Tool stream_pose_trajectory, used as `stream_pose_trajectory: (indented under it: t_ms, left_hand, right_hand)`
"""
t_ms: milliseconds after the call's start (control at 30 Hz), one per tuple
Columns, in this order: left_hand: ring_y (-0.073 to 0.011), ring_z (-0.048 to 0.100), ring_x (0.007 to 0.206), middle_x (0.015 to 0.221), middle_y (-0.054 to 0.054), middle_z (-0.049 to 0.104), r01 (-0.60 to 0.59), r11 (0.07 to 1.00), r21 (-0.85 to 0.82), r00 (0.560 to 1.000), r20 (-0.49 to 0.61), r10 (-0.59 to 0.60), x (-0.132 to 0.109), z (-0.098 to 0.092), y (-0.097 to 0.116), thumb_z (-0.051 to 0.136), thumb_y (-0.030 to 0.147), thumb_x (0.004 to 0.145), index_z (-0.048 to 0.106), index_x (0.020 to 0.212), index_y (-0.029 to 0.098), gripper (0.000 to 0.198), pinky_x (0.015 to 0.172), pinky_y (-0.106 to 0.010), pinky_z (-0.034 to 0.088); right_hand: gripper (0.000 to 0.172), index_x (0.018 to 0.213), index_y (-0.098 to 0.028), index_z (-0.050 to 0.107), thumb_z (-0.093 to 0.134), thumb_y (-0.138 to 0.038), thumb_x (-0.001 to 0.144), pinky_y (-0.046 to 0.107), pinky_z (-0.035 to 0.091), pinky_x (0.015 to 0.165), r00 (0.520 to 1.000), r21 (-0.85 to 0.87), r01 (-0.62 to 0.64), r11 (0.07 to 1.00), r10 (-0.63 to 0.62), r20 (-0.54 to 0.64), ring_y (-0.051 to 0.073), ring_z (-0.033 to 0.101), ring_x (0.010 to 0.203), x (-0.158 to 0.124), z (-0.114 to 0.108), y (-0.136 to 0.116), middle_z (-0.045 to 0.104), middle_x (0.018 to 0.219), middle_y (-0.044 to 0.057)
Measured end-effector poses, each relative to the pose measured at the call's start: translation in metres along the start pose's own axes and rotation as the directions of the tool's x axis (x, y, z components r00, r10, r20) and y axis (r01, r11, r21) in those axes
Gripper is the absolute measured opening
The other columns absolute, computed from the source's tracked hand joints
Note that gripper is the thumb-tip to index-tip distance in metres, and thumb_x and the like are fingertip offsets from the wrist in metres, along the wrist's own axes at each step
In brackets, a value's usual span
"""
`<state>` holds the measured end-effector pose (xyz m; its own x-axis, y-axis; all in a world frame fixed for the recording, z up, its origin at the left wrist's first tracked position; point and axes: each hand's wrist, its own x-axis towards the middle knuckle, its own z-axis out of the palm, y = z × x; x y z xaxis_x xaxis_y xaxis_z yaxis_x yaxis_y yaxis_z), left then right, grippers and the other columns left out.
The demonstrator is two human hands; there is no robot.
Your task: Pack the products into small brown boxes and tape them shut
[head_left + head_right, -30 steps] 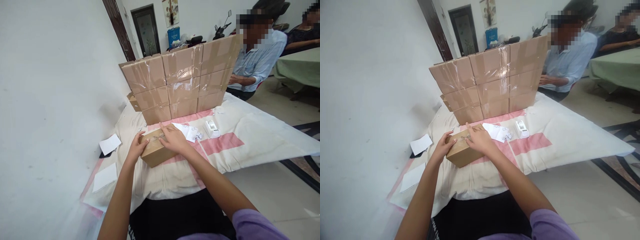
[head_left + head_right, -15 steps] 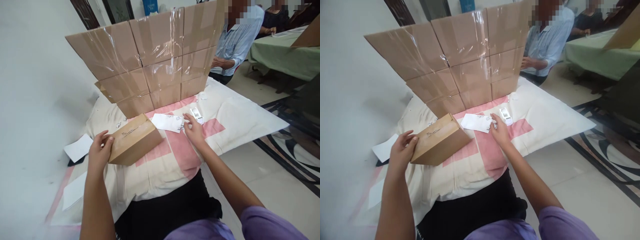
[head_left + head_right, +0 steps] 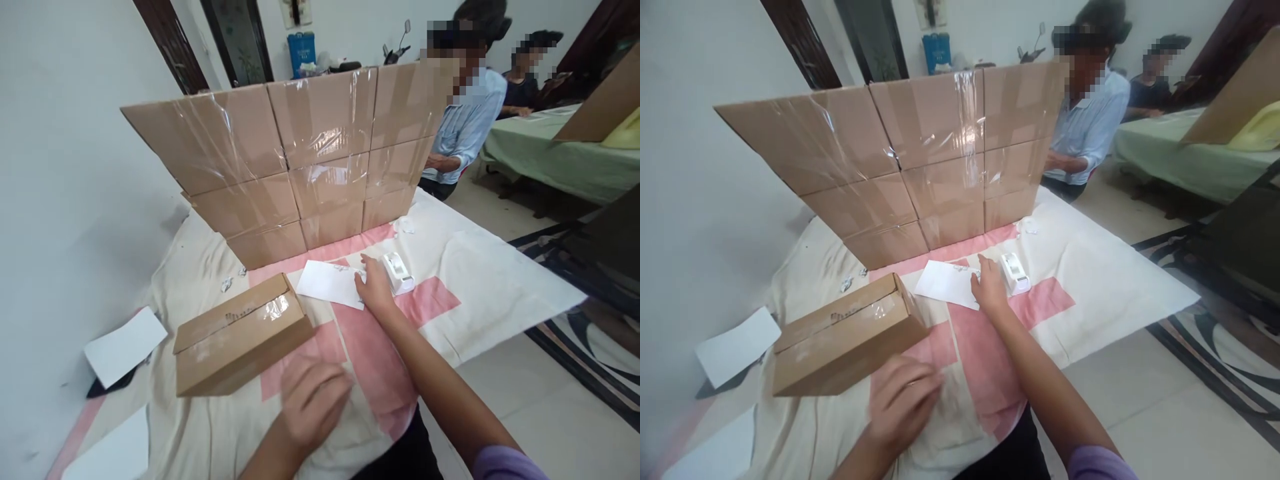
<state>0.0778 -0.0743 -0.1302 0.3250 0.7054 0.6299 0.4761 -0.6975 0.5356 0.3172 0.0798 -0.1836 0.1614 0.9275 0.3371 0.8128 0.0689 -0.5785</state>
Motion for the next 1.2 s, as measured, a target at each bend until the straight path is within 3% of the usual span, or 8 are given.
stream_pose_trajectory:
  t_ms: [100, 267, 467, 600, 767, 867, 1000, 1200]
  left_hand:
    - [-0.0190, 0.065, 0.076, 0.091, -0.003, 0.077, -0.209, 0.965, -0.158, 0.959, 0.159, 0.233, 0.035, 0.067, -0.009, 0.062, 0.018, 0.091, 0.070, 0.104, 0.028, 0.018, 0.069, -0.036, 0.049]
    - [-0.0203, 0.066, 0.082, 0.089, -0.007, 0.074, 0.029, 0.930, -0.366, 0.992, 0.124, 0.018, 0.066, 0.126, -0.031, 0.057, 0.027, 0.094, 0.073, 0.092, 0.024, 0.016, 0.075, -0.037, 0.052]
    - [-0.0144, 0.061, 0.074, 0.086, -0.003, 0.067, 0.364, 0.846, -0.390, 0.922, 0.023, -0.386, 0.066, 0.133, -0.053, 0.053, 0.028, 0.097, 0.065, 0.098, 0.020, 0.015, 0.067, -0.027, 0.048]
    - [-0.0131, 0.061, 0.075, 0.088, -0.002, 0.067, 0.474, 0.780, -0.409, 0.859, 0.021, -0.512, 0.068, 0.134, -0.055, 0.055, 0.028, 0.095, 0.062, 0.100, 0.019, 0.013, 0.069, -0.024, 0.049]
    - [-0.0110, 0.053, 0.064, 0.086, 0.000, 0.064, 0.488, 0.778, -0.396, 0.854, 0.031, -0.520, 0.076, 0.128, -0.048, 0.055, 0.026, 0.092, 0.061, 0.101, 0.020, 0.012, 0.063, -0.023, 0.046]
    - [-0.0161, 0.061, 0.085, 0.100, -0.004, 0.065, 0.442, 0.832, -0.336, 0.888, 0.030, -0.460, 0.090, 0.128, -0.050, 0.053, 0.021, 0.089, 0.060, 0.108, 0.022, 0.020, 0.078, -0.028, 0.050]
    - [-0.0255, 0.061, 0.115, 0.126, -0.012, 0.065, 0.504, 0.841, -0.197, 0.862, 0.044, -0.506, 0.106, 0.143, -0.065, 0.055, 0.019, 0.084, 0.053, 0.129, 0.020, 0.045, 0.099, -0.040, 0.048]
    - [-0.0234, 0.068, 0.083, 0.100, -0.009, 0.073, 0.521, 0.828, -0.207, 0.849, 0.023, -0.528, 0.107, 0.161, -0.089, 0.055, 0.030, 0.087, 0.056, 0.124, 0.020, 0.038, 0.079, -0.037, 0.053]
  right_hand:
    - [0.039, 0.128, -0.008, 0.063, 0.050, -0.014, 0.091, 0.047, 0.048, 0.098, 0.995, -0.094, -0.030, 0.995, 0.039, 0.095, 0.033, 0.058, 0.112, -0.001, -0.002, 0.000, 0.069, 0.115, 0.019]
    - [0.029, 0.110, -0.012, 0.070, 0.046, -0.010, 0.094, 0.037, 0.049, 0.091, 0.995, -0.063, -0.001, 0.998, 0.008, 0.103, 0.026, 0.063, 0.100, 0.000, 0.000, 0.000, 0.072, 0.104, 0.013]
    - [0.021, 0.101, -0.016, 0.069, 0.050, -0.015, 0.095, 0.029, 0.050, 0.079, 0.995, 0.029, -0.033, 0.999, 0.030, 0.091, 0.020, 0.067, 0.087, 0.000, -0.003, 0.004, 0.074, 0.095, 0.008]
    - [0.024, 0.101, -0.017, 0.068, 0.044, -0.018, 0.096, 0.031, 0.048, 0.078, 0.995, 0.111, -0.086, 0.990, 0.079, 0.058, 0.022, 0.069, 0.088, 0.000, -0.006, 0.004, 0.075, 0.099, 0.009]
    - [0.023, 0.097, -0.019, 0.063, 0.041, -0.024, 0.097, 0.029, 0.044, 0.067, 0.987, 0.245, -0.148, 0.958, 0.126, 0.102, 0.020, 0.064, 0.068, -0.003, -0.006, 0.003, 0.068, 0.074, 0.003]
    - [0.020, 0.095, -0.020, 0.061, 0.042, -0.027, 0.097, 0.028, 0.043, 0.066, 0.986, 0.394, -0.144, 0.908, 0.097, 0.137, 0.018, 0.062, 0.065, -0.008, -0.006, 0.004, 0.064, 0.070, 0.000]
    - [0.019, 0.093, -0.021, 0.060, 0.043, -0.030, 0.096, 0.028, 0.044, 0.065, 0.989, 0.497, -0.145, 0.855, 0.108, 0.102, 0.018, 0.061, 0.064, -0.014, -0.003, 0.009, 0.062, 0.069, -0.001]
    - [0.021, 0.090, -0.020, 0.061, 0.042, -0.030, 0.096, 0.028, 0.043, 0.063, 0.992, 0.535, -0.129, 0.835, 0.115, 0.060, 0.017, 0.059, 0.061, -0.014, 0.008, 0.015, 0.059, 0.065, -0.002]
